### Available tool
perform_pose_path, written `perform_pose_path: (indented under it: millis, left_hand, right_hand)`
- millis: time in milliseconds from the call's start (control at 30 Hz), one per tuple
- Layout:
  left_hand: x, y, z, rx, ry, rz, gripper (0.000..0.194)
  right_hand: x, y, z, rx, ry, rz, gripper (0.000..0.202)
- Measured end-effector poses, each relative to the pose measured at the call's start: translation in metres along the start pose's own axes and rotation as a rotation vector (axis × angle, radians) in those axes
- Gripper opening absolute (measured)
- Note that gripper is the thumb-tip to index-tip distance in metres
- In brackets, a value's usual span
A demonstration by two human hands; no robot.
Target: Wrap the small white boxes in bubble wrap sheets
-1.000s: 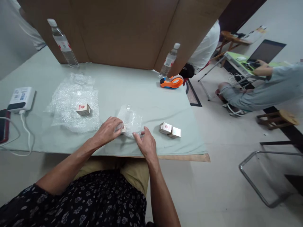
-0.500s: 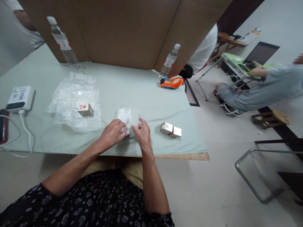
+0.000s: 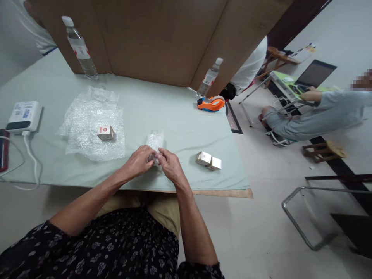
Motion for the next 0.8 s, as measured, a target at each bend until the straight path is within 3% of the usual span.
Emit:
perform_pose_path:
  millis: [133, 267, 367, 433, 533, 633, 700, 800]
  left_hand:
    - [0.007, 0.0, -0.004, 0.142, -0.013, 0.115, 0.03]
    - [0.017, 0.001, -0.013, 0.338, -0.162, 0.273, 0.042]
    - [0.021, -0.001, -0.016, 0.405, -0.267, 0.4, 0.023]
    - [0.019, -0.001, -0.013, 0.383, -0.259, 0.402, 0.01]
    - [0.012, 0.0, -0.01, 0.35, -0.22, 0.353, 0.012]
    - [0.009, 0.003, -0.013, 0.335, -0.227, 0.321, 0.012]
    - [0.009, 0.006, -0.014, 0.324, -0.234, 0.305, 0.013]
    - [0.01, 0.007, -0.012, 0.287, -0.205, 0.303, 0.016]
  right_hand:
    - [0.005, 0.001, -0.011, 0.165, -0.129, -0.138, 0.048]
    - [0.006, 0.011, -0.02, 0.546, -0.184, -0.072, 0.062]
    - [0.006, 0.019, -0.024, 0.759, -0.152, -0.047, 0.069]
    - [0.007, 0.02, -0.026, 0.81, -0.144, -0.034, 0.072]
    - [0.005, 0.014, -0.025, 0.695, -0.167, -0.078, 0.077]
    - [-0.001, 0.002, -0.017, 0.374, -0.181, -0.163, 0.075]
    - [-0.008, -0.011, -0.01, 0.185, -0.183, -0.104, 0.064]
    - [-0.018, -0.02, -0.002, 0.109, -0.209, 0.024, 0.051]
Point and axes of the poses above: each hand's wrist, its own x-axis away from the middle knuckle, its own y-axis out of the palm, z = x × y, the point moved 6 cm from there along -x, towards the middle knuckle, and after that the axes turned 11 degrees about y, right-handed, at the moved point
